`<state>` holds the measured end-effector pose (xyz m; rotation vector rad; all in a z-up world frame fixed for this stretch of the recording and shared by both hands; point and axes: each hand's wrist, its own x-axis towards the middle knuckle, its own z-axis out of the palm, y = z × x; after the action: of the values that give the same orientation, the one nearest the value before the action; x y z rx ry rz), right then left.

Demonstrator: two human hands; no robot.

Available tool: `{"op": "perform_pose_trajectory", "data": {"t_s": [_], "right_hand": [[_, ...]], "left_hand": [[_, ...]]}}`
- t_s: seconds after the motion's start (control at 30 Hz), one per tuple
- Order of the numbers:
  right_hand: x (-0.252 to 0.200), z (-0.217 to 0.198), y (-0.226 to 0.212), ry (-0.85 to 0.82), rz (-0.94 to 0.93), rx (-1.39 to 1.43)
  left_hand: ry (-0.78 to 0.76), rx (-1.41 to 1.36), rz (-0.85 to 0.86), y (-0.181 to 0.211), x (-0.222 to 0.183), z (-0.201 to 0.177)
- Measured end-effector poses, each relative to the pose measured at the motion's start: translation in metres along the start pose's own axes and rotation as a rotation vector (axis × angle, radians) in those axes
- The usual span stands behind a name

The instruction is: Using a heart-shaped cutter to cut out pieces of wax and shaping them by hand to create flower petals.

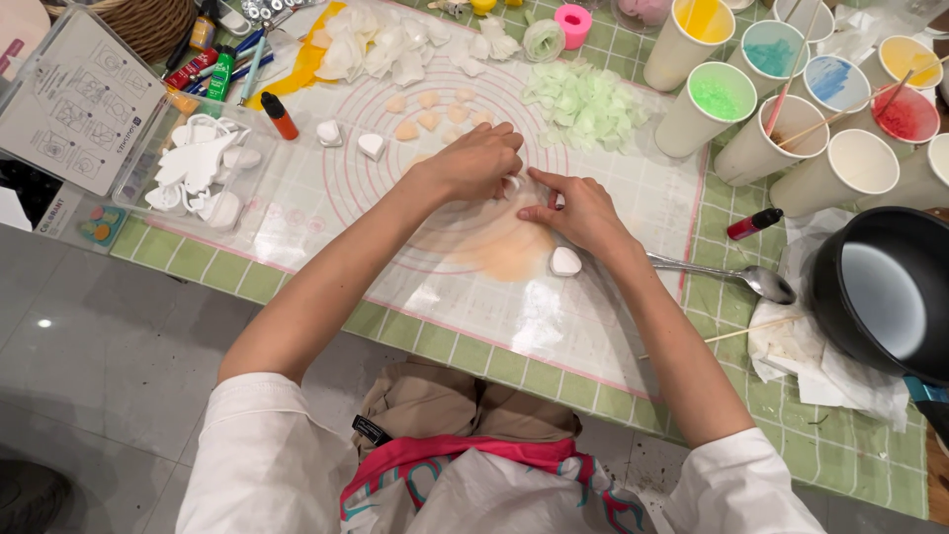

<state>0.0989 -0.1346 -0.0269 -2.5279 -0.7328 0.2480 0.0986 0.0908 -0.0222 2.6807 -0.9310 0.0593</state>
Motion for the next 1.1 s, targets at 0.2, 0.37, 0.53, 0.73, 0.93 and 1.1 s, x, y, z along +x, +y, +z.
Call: {"op": "perform_pose_trajectory", "data": {"t_s": [0.2,0.37,0.53,0.73,0.93,1.1], "right_hand": [[-0.001,-0.001,-0.003,-0.007,0.017,0.012],[0.0,0.001,-0.001,-0.003,0.007,0.005],[-0.001,0.001,0.001,0.005,-0.004,0.001],[-0.002,0.001,-0.001,0.006,0.018,0.001],[-0.009,-0.001,-0.006,0.043,-0.021,0.012],[-0.007,-0.003,-0.013,0.122,-0.085,0.045]], "left_hand": [[0.039,0.056,0.028,-0.01,0.005,0.021],[0.109,-0.08,0.013,-0.023,0.0,0.028],[0.163,-0.501,-0.08,-0.037,-0.013,0.029],[0.305,-0.967,-0.164,-0.046,-0.019,0.043],[0.38,-1.11,-0.411,-0.037,-0.018,0.055],[0.34,-1.003,-0.305,-0.047,-0.013,0.049]]}}
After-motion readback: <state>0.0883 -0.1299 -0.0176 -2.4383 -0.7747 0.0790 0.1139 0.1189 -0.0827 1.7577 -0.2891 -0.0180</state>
